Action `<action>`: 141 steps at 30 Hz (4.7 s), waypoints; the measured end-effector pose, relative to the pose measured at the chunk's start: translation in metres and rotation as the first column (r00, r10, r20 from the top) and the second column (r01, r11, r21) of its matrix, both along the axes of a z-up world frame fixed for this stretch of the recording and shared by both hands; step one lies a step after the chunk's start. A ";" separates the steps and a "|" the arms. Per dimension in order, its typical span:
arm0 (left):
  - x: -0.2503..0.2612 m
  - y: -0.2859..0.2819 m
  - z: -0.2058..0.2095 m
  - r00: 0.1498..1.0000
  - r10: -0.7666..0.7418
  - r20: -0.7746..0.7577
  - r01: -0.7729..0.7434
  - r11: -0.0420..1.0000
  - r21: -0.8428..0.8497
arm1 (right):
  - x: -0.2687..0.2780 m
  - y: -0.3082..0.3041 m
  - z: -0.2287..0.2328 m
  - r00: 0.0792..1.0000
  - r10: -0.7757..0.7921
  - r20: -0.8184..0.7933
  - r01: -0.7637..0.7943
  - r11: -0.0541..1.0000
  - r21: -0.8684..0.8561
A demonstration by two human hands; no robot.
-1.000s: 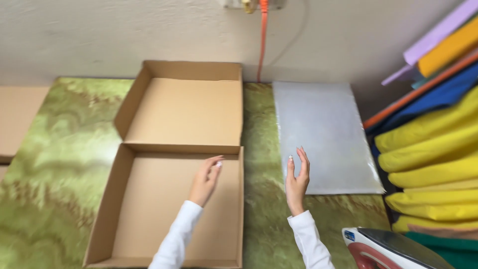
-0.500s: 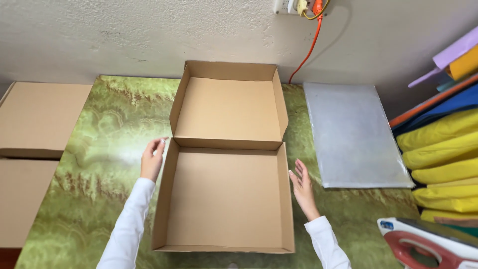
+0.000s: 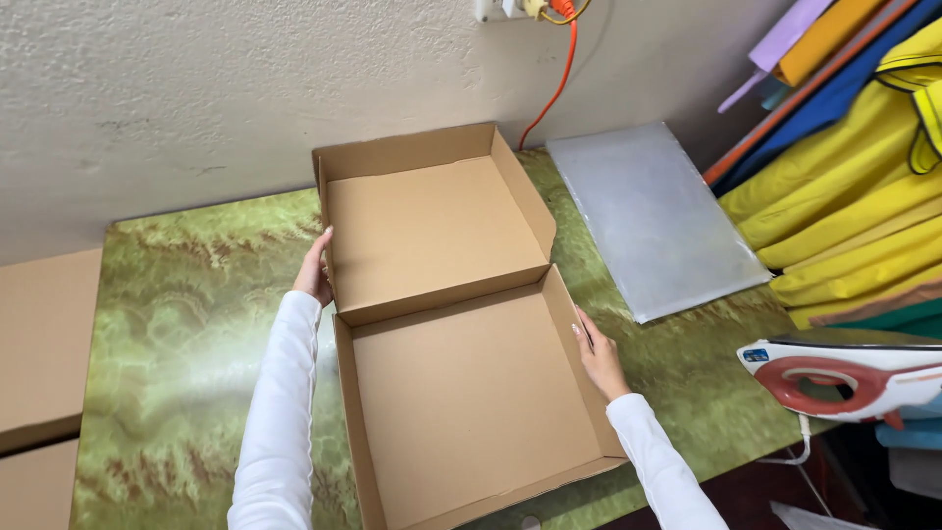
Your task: The person prepares shipping materials by assembling boxes and preparing plastic bags, then removes a shirt from a hanger, folds it, seals it in a plastic bag using an iron as a heat sealer, and places it into a box.
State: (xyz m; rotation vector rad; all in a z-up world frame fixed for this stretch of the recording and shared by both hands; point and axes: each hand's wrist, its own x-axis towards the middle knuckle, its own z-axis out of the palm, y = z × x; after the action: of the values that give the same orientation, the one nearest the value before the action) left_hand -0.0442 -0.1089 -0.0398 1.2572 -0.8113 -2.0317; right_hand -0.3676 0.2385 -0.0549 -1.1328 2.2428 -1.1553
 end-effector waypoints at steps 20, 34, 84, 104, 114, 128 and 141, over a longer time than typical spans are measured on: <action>0.061 0.118 0.103 0.957 -0.147 0.248 0.254 0.838 -0.483 | 0.008 -0.005 0.039 0.955 0.091 0.281 -0.072 0.994 -0.077; 0.061 0.200 0.164 0.961 0.118 0.252 0.134 0.596 -0.792 | 0.013 -0.001 0.216 0.926 0.364 0.102 -0.241 0.776 -0.583; 0.061 0.496 0.018 0.843 0.452 0.291 -0.141 0.709 -0.691 | 0.051 0.203 0.045 0.905 0.125 0.406 -0.083 0.989 -0.120; 0.054 0.499 0.008 0.379 0.150 0.913 0.493 0.802 -0.336 | 0.029 0.214 0.042 0.886 0.464 0.011 -0.436 0.823 0.364; 0.056 0.493 0.039 0.296 -0.041 0.954 0.585 0.798 -0.147 | 0.006 0.202 0.064 0.759 0.631 0.162 -0.620 0.624 0.476; 0.059 0.472 -0.053 0.126 0.669 0.733 0.554 0.565 -0.611 | 0.051 0.176 0.030 0.909 0.395 0.132 -0.400 0.916 0.015; 0.125 0.470 -0.085 -0.145 0.793 0.592 0.488 0.578 -0.654 | 0.123 0.114 0.034 0.854 0.484 0.190 -0.474 0.875 -0.096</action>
State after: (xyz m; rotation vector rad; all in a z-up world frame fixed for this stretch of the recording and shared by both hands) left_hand 0.0812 0.3615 -0.1249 1.9544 -1.7281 0.4231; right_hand -0.2443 0.3530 -0.0208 -1.4126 1.6479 -1.0554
